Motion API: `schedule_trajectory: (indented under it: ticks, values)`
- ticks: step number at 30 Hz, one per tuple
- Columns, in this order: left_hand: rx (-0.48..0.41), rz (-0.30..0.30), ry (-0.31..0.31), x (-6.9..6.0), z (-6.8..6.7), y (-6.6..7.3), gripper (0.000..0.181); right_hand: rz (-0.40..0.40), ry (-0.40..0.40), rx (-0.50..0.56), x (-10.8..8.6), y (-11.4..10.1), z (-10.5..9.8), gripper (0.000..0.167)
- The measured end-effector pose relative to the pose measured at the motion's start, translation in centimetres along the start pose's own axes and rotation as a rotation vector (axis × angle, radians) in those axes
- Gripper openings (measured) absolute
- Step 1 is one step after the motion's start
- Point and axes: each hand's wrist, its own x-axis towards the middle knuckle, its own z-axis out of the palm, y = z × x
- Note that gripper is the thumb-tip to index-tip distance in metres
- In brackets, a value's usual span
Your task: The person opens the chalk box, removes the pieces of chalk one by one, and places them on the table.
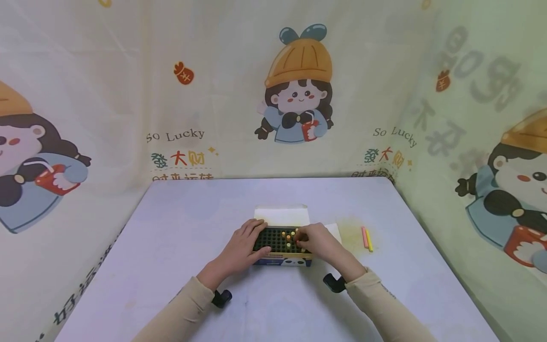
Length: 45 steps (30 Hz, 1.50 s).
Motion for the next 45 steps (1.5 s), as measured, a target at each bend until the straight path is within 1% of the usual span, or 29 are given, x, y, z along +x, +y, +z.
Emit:
schedule_trajectory:
  ticks: [4, 14, 23, 27, 33, 37, 39, 45]
  values:
    - [-0.002, 0.002, 0.003, 0.05, -0.02, 0.01, 0.078, -0.007, 0.010, -0.027, 0.05, 0.00, 0.14, 0.004]
    - [-0.007, -0.003, -0.004, 0.02, 0.00, 0.00, 0.078, -0.040, 0.032, -0.048, -0.31, 0.14, 0.57, 0.003]
    - [-0.003, 0.004, 0.011, -0.01, 0.20, -0.12, 0.077, -0.034, 0.003, -0.043, -0.43, 0.03, 0.47, 0.004]
    - [-0.011, -0.006, 0.000, 0.01, 0.06, -0.05, 0.077, -0.067, -0.001, -0.047, -0.53, 0.10, 0.45, 0.006]
    - [-0.007, -0.006, -0.006, 0.06, -0.08, 0.05, 0.078, -0.145, 0.006, -0.058, -0.62, 0.33, 0.42, 0.004]
    - [-0.005, -0.007, -0.009, 0.07, -0.05, 0.05, 0.078, -0.189, 0.009, -0.057, -0.69, 0.51, 0.43, 0.008]
    - [-0.003, -0.007, -0.008, 0.06, -0.05, 0.06, 0.078, -0.186, 0.007, -0.057, -0.69, 0.55, 0.44, 0.008]
    - [0.001, -0.004, 0.003, 0.04, 0.07, 0.03, 0.078, -0.082, 0.004, -0.029, -0.33, 0.55, 0.45, 0.003]
